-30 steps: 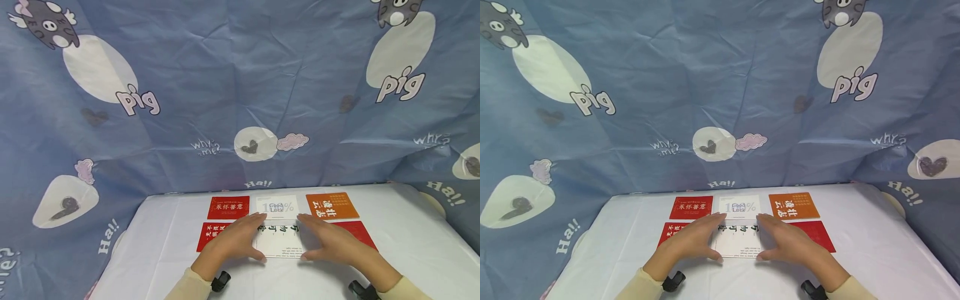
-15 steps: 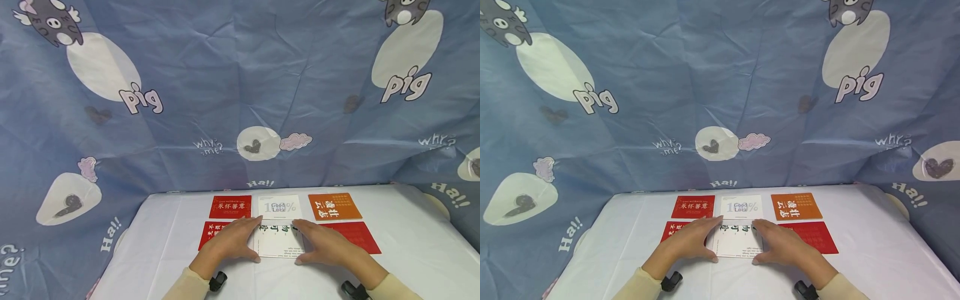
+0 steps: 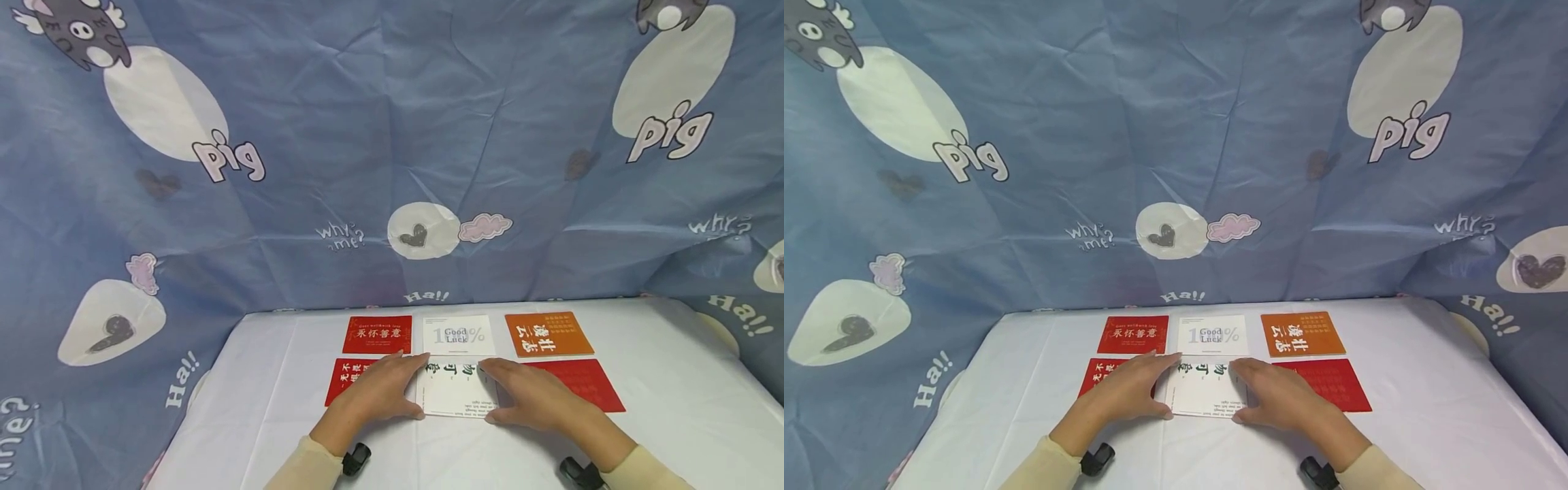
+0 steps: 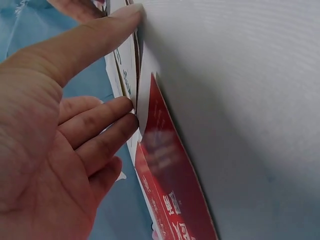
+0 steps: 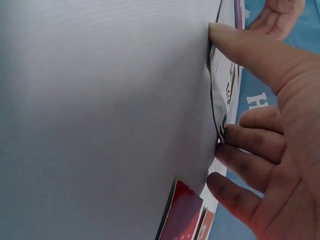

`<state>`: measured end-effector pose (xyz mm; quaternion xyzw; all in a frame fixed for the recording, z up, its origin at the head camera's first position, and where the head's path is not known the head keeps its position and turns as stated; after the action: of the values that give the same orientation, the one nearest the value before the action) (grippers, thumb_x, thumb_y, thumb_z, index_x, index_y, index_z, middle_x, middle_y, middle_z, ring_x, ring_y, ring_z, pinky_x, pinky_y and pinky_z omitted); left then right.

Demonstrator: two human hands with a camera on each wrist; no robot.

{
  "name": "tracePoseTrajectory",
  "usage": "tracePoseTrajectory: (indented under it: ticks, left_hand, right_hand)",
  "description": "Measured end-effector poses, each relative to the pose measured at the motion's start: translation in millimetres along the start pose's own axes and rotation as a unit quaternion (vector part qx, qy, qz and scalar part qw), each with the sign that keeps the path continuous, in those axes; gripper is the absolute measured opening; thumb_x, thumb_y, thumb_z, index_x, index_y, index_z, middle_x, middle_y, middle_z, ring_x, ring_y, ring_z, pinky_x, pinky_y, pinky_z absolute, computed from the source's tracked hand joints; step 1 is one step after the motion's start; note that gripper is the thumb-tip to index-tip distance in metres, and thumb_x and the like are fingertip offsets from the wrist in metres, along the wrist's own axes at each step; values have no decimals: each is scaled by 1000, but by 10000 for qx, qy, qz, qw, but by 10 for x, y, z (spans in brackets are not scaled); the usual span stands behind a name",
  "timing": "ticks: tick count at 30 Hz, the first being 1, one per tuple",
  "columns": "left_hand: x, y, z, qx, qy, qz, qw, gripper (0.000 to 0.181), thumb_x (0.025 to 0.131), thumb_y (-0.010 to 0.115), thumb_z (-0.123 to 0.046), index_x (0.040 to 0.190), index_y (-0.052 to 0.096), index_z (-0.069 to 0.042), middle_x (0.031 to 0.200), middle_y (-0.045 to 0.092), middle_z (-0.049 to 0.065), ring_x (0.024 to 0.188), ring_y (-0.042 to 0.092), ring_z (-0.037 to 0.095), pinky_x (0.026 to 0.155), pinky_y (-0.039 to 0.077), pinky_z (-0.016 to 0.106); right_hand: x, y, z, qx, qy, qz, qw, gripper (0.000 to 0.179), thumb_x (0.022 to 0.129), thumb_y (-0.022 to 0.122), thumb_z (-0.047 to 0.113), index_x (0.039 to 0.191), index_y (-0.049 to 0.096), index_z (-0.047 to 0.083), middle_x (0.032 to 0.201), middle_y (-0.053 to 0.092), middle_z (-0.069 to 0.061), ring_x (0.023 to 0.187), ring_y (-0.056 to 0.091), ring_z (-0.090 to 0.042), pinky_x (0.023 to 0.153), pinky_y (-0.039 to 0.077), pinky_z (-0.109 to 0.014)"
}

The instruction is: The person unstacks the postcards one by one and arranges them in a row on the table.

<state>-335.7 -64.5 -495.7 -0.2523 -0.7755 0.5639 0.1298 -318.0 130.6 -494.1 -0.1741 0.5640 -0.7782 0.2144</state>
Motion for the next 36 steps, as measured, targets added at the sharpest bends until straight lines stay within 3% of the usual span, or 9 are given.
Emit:
tracePoseTrajectory:
  ticks: [7, 17, 27, 36]
  left_hand:
    - [13, -19, -71, 173, 254, -105, 9995, 93, 77, 94, -36, 156, 51, -14, 150, 59, -1, 139, 53, 22, 118, 40, 40]
    - [27, 36, -94, 217, 375, -117, 9990, 90, 79, 91, -41, 157, 50, -18, 153, 55, -3, 142, 50, 18, 117, 42, 41]
    - [40, 16, -176, 169, 542, -328, 9978, 90, 78, 93, -41, 154, 53, -15, 148, 60, 0, 136, 56, 20, 114, 45, 39]
    - [106, -10, -304, 249, 590, -303, 9975, 87, 79, 91, -39, 152, 54, -12, 144, 62, -1, 133, 55, 19, 116, 42, 37]
  right_hand:
    - [-9, -35, 31, -112, -186, -119, 9997, 80, 79, 88, 45, 142, 61, 3, 139, 65, -12, 127, 63, -32, 102, 54, -53]
    - [-13, -56, -9, 62, -293, -295, 9991, 77, 80, 87, 45, 140, 63, 3, 137, 67, -10, 124, 65, -30, 103, 54, -51]
    - [-59, -73, -66, 223, -222, -271, 9991, 78, 80, 89, 42, 143, 61, 3, 139, 67, -7, 127, 64, -28, 105, 52, -51]
    - [-99, -122, -149, 213, 47, -140, 9997, 80, 79, 89, 43, 145, 60, 6, 142, 64, -8, 130, 61, -30, 106, 51, -54]
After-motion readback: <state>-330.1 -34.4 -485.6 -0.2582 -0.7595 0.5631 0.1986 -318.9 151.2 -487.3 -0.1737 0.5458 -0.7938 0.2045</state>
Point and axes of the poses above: each hand's wrist, its own x-axis towards the middle knuckle, its own y-axis out of the palm, z = x × y, the point moved 10 cm from there along x, towards the middle knuckle
